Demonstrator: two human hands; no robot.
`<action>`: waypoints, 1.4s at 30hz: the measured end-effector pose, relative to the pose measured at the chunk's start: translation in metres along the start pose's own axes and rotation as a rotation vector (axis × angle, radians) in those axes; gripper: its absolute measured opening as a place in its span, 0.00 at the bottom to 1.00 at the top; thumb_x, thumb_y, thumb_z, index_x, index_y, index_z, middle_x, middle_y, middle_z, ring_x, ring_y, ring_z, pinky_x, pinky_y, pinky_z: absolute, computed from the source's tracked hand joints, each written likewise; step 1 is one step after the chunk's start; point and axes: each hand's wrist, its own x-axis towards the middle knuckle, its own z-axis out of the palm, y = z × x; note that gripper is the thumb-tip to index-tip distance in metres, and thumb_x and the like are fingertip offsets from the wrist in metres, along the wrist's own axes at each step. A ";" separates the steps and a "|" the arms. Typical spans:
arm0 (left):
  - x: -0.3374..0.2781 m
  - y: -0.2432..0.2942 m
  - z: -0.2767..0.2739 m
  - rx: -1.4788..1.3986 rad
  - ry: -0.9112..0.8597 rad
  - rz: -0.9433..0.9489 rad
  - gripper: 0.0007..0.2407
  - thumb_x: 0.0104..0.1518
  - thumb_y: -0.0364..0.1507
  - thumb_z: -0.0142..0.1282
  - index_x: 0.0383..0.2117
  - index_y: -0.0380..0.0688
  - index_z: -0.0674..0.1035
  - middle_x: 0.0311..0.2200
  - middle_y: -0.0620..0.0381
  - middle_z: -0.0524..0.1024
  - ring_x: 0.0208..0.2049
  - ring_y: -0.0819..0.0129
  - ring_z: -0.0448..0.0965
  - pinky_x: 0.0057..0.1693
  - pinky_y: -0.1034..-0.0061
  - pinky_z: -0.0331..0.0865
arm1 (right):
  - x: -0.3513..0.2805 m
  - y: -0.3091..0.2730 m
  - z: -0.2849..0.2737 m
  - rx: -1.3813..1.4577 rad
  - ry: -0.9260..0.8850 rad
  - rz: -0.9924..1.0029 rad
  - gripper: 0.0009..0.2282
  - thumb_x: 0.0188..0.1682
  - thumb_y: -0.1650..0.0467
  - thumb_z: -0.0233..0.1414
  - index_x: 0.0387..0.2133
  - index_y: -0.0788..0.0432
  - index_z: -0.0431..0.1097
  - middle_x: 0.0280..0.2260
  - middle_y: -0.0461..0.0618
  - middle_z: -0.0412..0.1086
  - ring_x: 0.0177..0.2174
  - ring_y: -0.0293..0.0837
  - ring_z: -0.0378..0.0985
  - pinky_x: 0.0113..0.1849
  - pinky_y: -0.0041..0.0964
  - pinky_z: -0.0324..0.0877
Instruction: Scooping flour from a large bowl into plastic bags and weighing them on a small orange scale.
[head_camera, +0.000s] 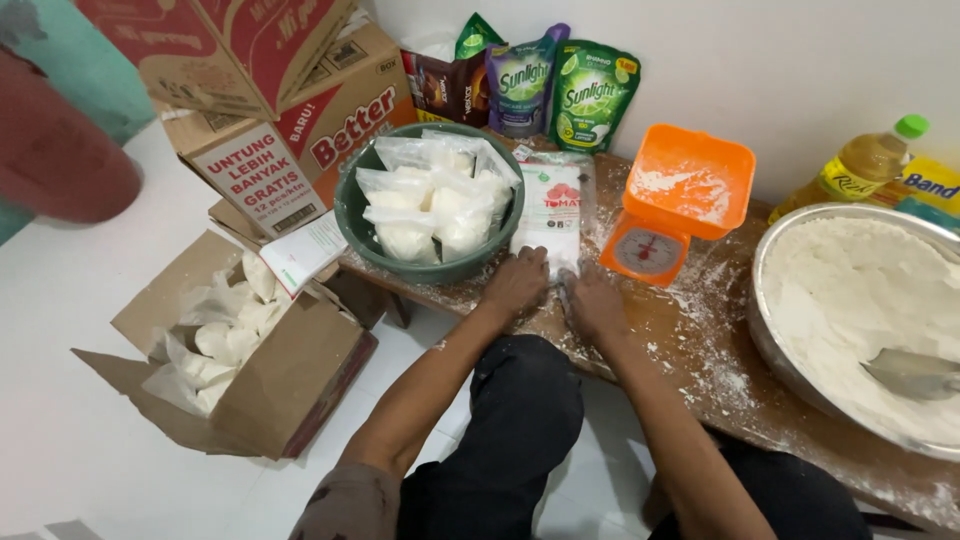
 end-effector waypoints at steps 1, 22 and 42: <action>0.001 -0.002 0.011 -0.001 0.003 0.001 0.05 0.60 0.27 0.50 0.31 0.41 0.79 0.38 0.52 0.68 0.43 0.53 0.76 0.36 0.70 0.74 | 0.005 0.006 0.008 -0.003 0.001 0.002 0.16 0.51 0.64 0.48 0.52 0.48 0.70 0.53 0.66 0.64 0.55 0.69 0.70 0.51 0.69 0.68; -0.013 0.002 -0.064 -0.684 -0.008 -0.222 0.08 0.65 0.34 0.47 0.41 0.46 0.74 0.40 0.50 0.73 0.52 0.48 0.76 0.60 0.53 0.66 | -0.022 0.051 -0.059 0.188 -0.115 -0.133 0.18 0.42 0.67 0.59 0.43 0.67 0.72 0.39 0.70 0.71 0.43 0.70 0.78 0.47 0.59 0.74; 0.086 0.017 -0.210 -1.500 0.517 -0.169 0.04 0.63 0.29 0.57 0.35 0.44 0.81 0.15 0.54 0.79 0.20 0.72 0.81 0.32 0.76 0.76 | -0.066 0.064 -0.171 1.110 0.352 0.219 0.20 0.54 0.64 0.58 0.56 0.62 0.69 0.42 0.60 0.76 0.44 0.48 0.79 0.43 0.47 0.76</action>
